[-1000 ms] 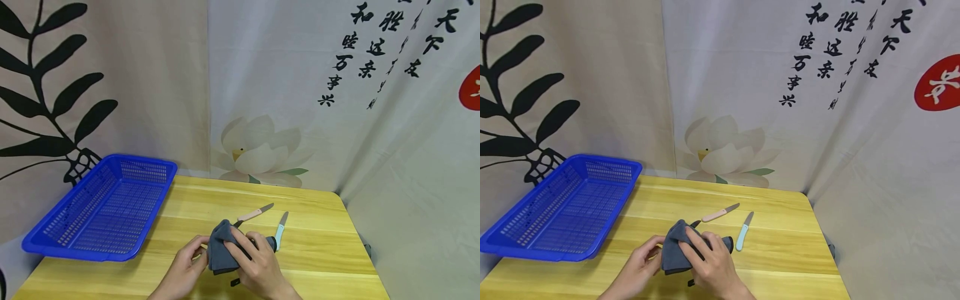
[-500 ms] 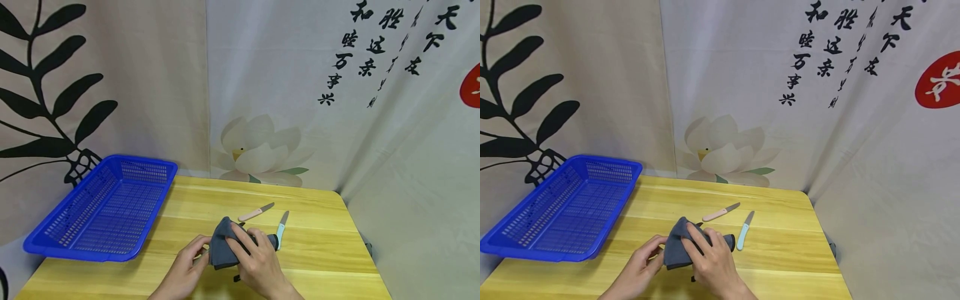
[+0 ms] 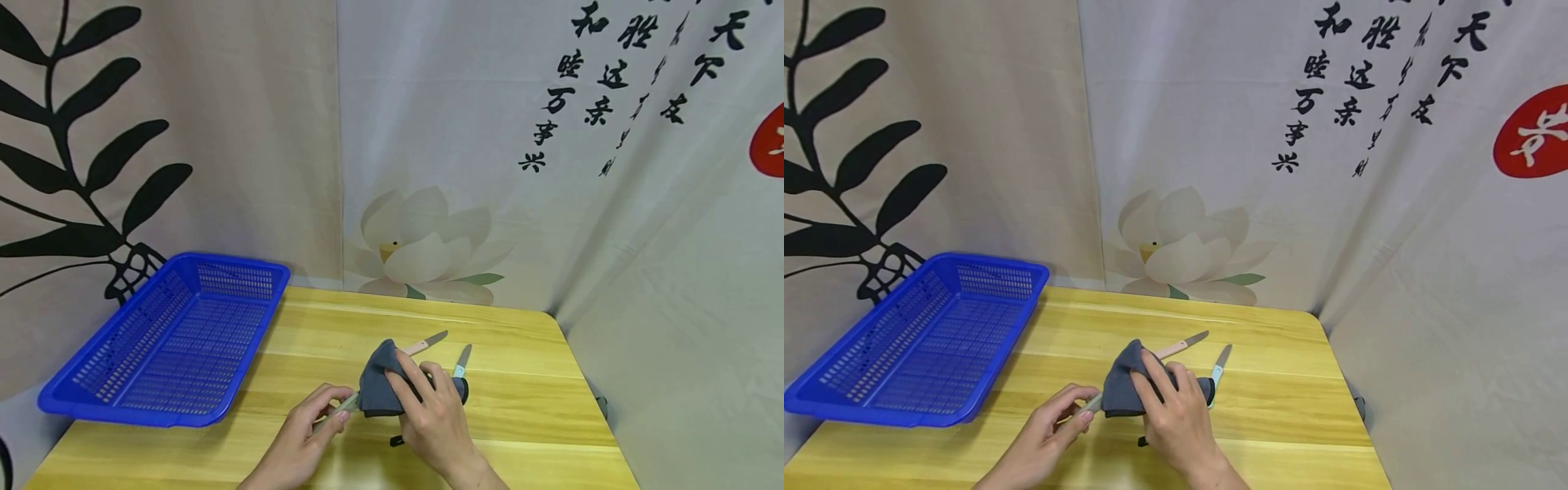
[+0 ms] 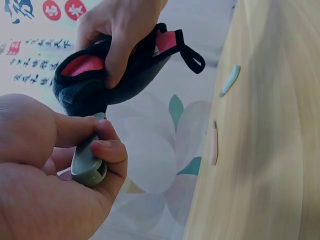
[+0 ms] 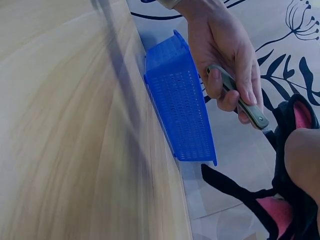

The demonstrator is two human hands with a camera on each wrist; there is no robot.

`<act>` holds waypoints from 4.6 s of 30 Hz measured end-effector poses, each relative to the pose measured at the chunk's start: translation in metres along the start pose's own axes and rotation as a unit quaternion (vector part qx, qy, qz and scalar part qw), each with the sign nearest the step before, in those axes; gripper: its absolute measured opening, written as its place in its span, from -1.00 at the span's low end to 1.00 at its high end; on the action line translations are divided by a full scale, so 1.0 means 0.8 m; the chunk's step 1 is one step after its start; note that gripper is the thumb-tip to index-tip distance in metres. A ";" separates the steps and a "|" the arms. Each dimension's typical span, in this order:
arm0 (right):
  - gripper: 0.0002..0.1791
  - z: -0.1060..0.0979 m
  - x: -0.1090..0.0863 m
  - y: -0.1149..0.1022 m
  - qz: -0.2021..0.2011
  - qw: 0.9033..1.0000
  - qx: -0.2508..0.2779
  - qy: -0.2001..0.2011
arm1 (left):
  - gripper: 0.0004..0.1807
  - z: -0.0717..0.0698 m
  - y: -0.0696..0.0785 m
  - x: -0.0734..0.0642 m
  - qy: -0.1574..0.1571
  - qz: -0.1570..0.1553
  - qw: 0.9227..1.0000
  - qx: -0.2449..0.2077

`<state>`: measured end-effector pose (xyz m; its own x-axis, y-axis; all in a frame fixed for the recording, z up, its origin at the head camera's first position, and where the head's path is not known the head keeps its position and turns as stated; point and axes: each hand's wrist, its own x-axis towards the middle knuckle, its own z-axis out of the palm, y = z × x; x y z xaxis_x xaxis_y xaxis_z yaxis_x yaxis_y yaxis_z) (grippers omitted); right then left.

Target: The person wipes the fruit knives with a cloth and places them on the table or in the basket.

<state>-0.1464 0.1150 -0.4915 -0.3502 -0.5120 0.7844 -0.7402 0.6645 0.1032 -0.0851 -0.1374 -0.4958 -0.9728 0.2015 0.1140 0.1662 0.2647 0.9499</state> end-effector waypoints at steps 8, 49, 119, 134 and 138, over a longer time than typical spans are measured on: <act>-0.49 -0.001 -0.002 0.010 0.017 1.000 -0.009 -0.001 | -0.69 -0.001 -0.001 -0.001 -0.001 -0.005 1.000 0.000; -0.49 -0.013 -0.005 0.015 0.016 0.995 0.041 0.090 | -0.67 0.002 -0.003 -0.007 0.030 -0.026 0.995 -0.095; -0.39 -0.013 -0.011 0.020 0.060 0.998 0.005 -0.007 | -0.71 -0.002 -0.008 -0.009 -0.018 -0.049 0.997 -0.049; -0.51 -0.013 -0.012 0.025 0.072 0.997 -0.002 -0.007 | -0.70 -0.005 -0.012 -0.012 -0.033 -0.045 0.997 -0.059; -0.50 -0.012 -0.013 0.026 0.076 0.997 0.001 -0.006 | -0.71 -0.006 -0.013 -0.013 -0.040 -0.034 0.996 -0.067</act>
<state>-0.1525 0.1391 -0.4916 -0.4648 -0.4115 0.7840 -0.6796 0.7334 -0.0180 -0.0773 -0.1468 -0.5053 -0.9640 0.2642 0.0304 0.0728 0.1522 0.9857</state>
